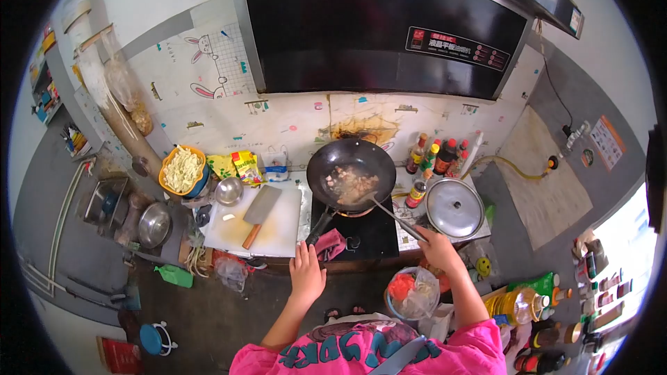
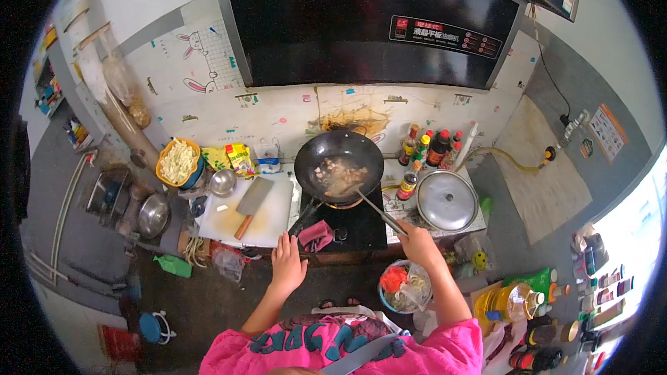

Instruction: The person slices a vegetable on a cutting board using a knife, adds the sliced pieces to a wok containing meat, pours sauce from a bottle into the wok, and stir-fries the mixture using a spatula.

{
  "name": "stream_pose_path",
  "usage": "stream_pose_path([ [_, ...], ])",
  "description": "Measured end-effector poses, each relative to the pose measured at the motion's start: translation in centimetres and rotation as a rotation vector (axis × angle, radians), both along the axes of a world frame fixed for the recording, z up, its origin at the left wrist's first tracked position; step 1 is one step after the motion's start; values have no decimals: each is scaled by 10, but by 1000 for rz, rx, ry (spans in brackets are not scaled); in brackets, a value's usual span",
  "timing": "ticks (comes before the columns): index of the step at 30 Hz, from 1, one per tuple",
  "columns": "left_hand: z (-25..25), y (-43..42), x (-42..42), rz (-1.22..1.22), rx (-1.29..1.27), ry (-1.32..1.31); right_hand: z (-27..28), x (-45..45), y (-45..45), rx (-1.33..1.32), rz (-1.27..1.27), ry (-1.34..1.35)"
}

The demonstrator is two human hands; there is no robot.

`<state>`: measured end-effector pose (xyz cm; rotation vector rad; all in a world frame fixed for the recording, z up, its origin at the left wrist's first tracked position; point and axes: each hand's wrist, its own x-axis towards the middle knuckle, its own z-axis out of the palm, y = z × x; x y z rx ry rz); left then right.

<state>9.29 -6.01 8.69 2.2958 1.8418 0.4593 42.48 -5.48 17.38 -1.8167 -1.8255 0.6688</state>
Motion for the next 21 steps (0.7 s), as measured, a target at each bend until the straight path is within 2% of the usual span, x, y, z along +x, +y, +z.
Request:
stream_pose_path([
  [4, -1, 0, -2, -17, 13, -6, 14, -12, -1, -49, 16, -44],
  [8, 0, -2, -2, -13, 14, -10, -34, -33, 22, -90, -33, -46],
  [14, -5, 1, -7, -20, 18, -19, -90, -77, 57, -3, -124, 104],
  [17, -5, -1, -8, -28, 40, -26, -87, -96, 75, 49, -157, 119],
  [18, -4, -2, -8, -20, 30, -20, -65, -104, 79, 5, -161, 116],
  [19, -4, -2, -8, -16, 32, -20, -76, -104, 93, 106, -136, 164],
  [21, -6, -1, -7, -14, 40, -21, -85, -105, 115, 120, -138, 145],
])
